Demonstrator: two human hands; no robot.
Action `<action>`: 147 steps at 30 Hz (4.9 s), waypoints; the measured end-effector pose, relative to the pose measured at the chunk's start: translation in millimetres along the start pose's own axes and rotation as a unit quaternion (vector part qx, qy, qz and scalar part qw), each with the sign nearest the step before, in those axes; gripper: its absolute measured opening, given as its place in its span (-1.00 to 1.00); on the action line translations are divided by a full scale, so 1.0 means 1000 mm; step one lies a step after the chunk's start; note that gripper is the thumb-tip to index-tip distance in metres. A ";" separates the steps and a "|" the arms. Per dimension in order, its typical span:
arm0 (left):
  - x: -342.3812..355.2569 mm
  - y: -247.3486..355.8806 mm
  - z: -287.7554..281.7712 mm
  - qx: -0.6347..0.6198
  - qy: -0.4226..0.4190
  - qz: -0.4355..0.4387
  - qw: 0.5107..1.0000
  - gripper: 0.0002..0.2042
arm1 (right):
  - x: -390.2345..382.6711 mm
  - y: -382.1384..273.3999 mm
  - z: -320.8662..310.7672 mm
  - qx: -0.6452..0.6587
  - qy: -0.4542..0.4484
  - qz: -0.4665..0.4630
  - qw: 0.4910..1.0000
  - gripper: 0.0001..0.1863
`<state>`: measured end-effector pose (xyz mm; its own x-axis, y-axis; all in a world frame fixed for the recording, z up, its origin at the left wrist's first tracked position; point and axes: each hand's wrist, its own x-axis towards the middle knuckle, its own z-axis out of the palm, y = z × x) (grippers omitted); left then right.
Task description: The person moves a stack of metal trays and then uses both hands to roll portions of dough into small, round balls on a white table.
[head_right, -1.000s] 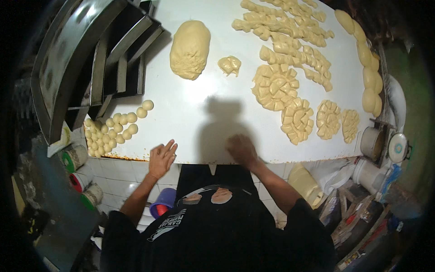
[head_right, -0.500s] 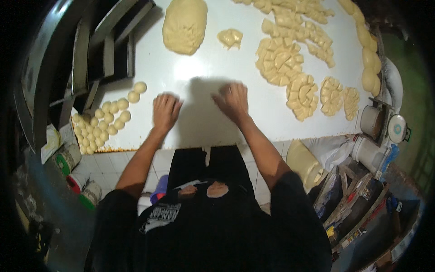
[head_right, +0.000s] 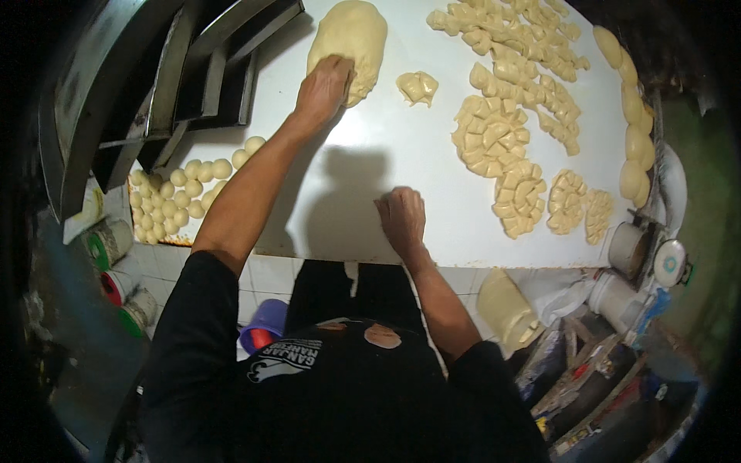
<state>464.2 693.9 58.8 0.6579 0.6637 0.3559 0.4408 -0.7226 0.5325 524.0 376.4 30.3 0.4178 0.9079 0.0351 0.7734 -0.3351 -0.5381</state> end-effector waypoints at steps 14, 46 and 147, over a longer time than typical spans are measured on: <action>-0.265 0.066 0.001 0.003 -0.259 -0.135 0.956 -0.64 | -0.007 -0.014 0.036 -0.012 -0.059 -0.149 0.987 -0.70; -0.316 0.039 -0.031 0.205 -0.138 -0.022 0.969 -0.83 | 0.027 0.023 -0.030 0.005 -0.148 -0.151 0.977 -0.50; -0.246 0.008 -0.088 -0.083 -0.495 -0.284 0.817 -0.86 | 0.094 -0.042 -0.015 -0.201 -0.516 0.043 0.832 -0.69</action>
<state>252.4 541.2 43.0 0.5841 0.3418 -0.7362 0.8115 -0.2622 0.5221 537.7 471.9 68.7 0.0080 0.5396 -0.8419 0.9454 -0.2783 -0.1694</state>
